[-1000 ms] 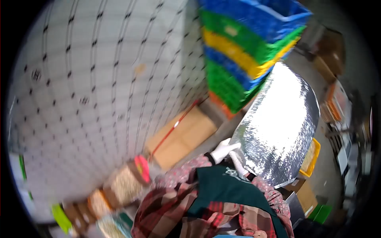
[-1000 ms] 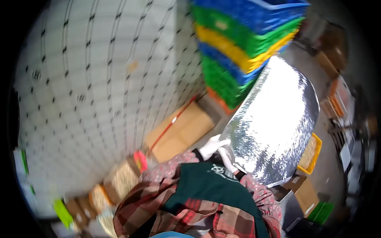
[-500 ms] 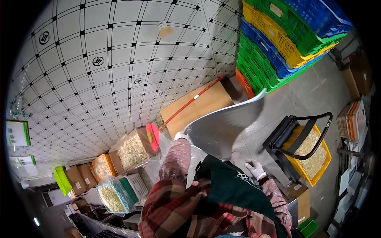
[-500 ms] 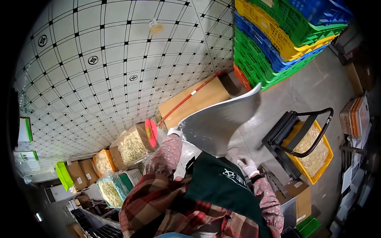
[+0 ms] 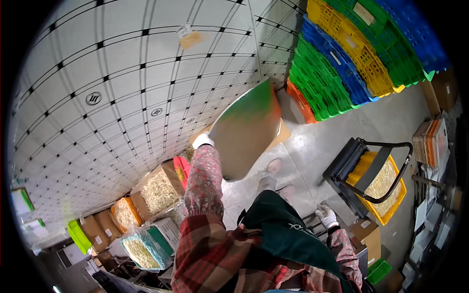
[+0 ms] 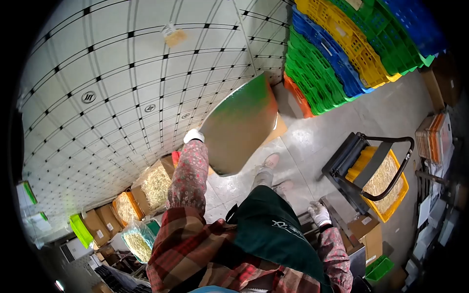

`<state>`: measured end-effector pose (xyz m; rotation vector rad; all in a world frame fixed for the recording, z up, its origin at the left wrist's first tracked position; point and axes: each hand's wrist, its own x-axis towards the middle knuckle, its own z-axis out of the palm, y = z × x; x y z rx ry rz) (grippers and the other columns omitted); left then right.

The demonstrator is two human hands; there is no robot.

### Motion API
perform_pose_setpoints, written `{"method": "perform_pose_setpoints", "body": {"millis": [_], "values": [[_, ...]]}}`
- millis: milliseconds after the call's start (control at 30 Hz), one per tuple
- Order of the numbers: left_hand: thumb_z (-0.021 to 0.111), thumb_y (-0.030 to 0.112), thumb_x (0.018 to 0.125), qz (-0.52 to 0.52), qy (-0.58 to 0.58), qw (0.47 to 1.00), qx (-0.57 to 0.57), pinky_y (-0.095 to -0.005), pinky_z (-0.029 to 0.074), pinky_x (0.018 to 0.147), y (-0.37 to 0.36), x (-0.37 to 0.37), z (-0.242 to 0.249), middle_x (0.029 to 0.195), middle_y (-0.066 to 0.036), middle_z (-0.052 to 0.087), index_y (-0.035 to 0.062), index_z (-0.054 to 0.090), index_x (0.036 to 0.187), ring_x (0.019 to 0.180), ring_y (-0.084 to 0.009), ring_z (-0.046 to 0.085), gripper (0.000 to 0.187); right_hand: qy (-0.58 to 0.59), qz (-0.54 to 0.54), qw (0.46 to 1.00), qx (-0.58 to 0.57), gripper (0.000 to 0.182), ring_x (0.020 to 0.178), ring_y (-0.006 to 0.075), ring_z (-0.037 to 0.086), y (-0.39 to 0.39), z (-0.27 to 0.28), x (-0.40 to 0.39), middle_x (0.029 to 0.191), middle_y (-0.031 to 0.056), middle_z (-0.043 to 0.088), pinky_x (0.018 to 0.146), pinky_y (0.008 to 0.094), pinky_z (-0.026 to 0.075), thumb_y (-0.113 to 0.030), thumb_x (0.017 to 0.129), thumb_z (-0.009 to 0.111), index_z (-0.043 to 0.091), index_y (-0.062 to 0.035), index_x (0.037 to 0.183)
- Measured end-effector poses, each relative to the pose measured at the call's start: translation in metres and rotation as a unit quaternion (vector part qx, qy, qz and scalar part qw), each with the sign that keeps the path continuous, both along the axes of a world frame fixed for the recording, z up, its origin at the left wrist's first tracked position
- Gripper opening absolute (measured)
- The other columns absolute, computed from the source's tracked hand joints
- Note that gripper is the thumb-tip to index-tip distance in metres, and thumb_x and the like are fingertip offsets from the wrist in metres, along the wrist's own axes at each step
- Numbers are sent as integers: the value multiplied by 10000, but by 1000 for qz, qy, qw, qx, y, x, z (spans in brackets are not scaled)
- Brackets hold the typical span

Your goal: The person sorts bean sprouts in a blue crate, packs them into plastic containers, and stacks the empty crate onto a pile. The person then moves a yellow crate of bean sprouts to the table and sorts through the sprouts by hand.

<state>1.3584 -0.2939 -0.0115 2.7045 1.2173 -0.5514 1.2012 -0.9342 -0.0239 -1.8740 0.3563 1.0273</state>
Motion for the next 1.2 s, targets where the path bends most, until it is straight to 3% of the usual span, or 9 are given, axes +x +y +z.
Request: {"method": "perform_pose_setpoints", "body": {"millis": [200,267,800,967,1000,1033,1100,1133,1200], "values": [[646,206,828,8,140,989,36,-400,545,886,39,54,-5,1099,-126,713,165,726,1108,1058,-280,681,294,49,-52,997,-1,437,1170,233,569,7,-5,16,1264,138,589,1024,324,447,-8,922,646,477,42,1322],[679,216,791,-5,139,990,13,-418,536,917,52,66,-6,1146,-126,701,133,689,1151,1081,-288,673,370,25,-153,988,23,332,1061,170,598,7,-11,13,1193,91,632,960,291,481,-11,911,647,586,-5,1237],[711,281,781,-92,151,961,215,-440,371,1016,63,74,-12,1378,-42,490,161,363,1442,1282,-218,468,757,-37,-125,990,-43,335,977,203,650,4,16,-4,1043,118,690,906,319,511,-138,919,681,614,-11,1221],[579,266,873,-98,196,969,110,-444,367,1081,5,50,-55,1481,-98,433,109,329,1500,1373,-270,402,693,-12,-165,985,-56,325,1006,187,628,6,34,-9,1088,106,675,924,308,496,-114,923,675,603,-3,1220],[595,284,876,-19,218,976,-3,-457,377,1084,-19,59,-45,1526,-125,382,96,324,1504,1396,-287,379,710,-5,-188,981,-45,327,1021,168,610,0,28,-17,1098,92,666,931,299,483,-107,920,682,604,-8,1222],[647,331,846,-52,209,975,45,-458,436,1040,-23,44,-99,1470,-149,457,130,428,1446,1336,-297,466,670,-21,-199,979,-39,313,1006,162,611,-8,12,-30,1091,86,668,930,300,484,-102,922,679,607,-8,1211],[688,349,807,-200,143,966,-73,-425,493,976,-67,35,-108,1260,-184,617,121,603,1259,1126,-336,623,513,-10,-240,970,-37,339,1021,188,625,-16,11,-39,1113,109,667,942,303,488,-98,927,668,580,10,1236],[662,325,822,-152,78,973,-157,-430,486,977,-104,29,-106,1189,-199,645,93,627,1216,1115,-352,618,459,3,-268,963,-36,365,1037,215,638,-22,10,-43,1134,133,666,953,307,493,-94,932,657,553,29,1260],[668,257,817,-287,39,918,-272,-423,492,958,-132,14,-191,1129,-218,663,81,642,1181,1092,-349,624,405,-23,-282,954,-104,362,1039,198,637,-43,-22,-66,1135,102,669,943,308,503,-52,916,664,560,14,1257]]}}
